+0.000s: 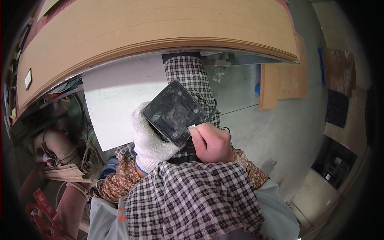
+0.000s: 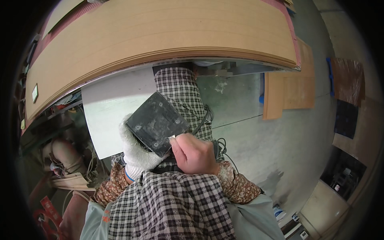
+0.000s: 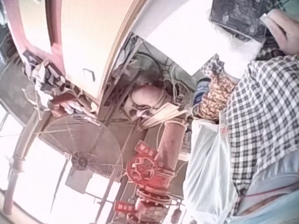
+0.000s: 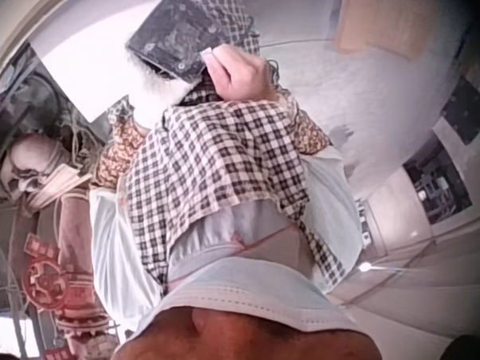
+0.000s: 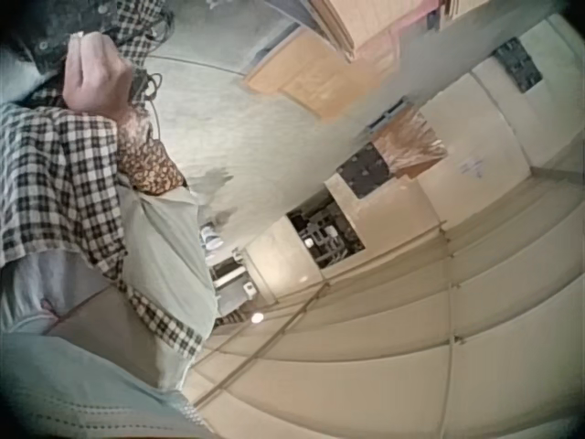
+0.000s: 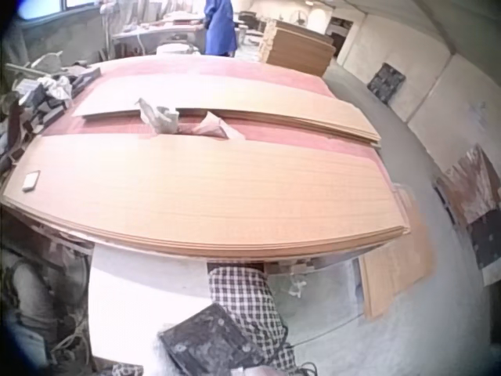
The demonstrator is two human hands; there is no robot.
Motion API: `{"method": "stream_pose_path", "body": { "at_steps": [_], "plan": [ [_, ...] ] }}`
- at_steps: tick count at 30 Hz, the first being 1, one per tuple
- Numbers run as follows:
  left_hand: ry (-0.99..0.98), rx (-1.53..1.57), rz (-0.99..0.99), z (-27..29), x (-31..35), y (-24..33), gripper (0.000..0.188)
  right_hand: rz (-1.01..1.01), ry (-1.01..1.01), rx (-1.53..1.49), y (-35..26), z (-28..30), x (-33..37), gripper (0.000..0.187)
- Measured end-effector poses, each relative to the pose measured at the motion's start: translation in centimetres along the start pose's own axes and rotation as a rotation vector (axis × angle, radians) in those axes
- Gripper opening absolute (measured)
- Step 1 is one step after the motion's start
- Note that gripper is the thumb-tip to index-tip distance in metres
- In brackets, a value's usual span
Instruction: The recorder is using a small hand tool to scrape and clean accumulated debris from the base plate of a power sander.
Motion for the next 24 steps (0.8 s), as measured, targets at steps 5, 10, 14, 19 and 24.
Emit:
{"method": "stream_pose_path", "body": {
  "at_steps": [5,10,14,19,24],
  "plan": [
    [0.027,0.01,-0.02,-0.1,-0.1,0.1,0.095,-0.088,-0.026,-0.002,0.3,0.3,0.1,0.032],
    [0.015,-0.04,-0.037,0.2,-0.3,0.3,0.095,0.022,-0.06,-0.015,-0.7,-0.5,0.9,0.027],
    [0.013,-0.076,-0.055,0.2,-0.3,0.2,0.095,0.019,-0.034,-0.045,-1.0,-0.5,0.5,0.027],
    [0.016,-0.126,-0.074,0.3,-0.2,0.6,0.094,-0.08,0.008,0.008,0.3,0.4,0.2,0.029],
    [0.009,-0.173,-0.088,0.3,-0.3,0.8,0.094,0.004,-0.056,0.02,-0.4,-0.1,0.7,0.029]
  ]
}}
Point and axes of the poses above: each hand's wrist, its own x-axis away from the middle knuckle, its own z-axis out of the back of the hand, y = z × x, the point moved 4 cm from there along -x, towards the middle knuckle, and after that the axes turned 6 degrees about -x, right-handed, at the moved point
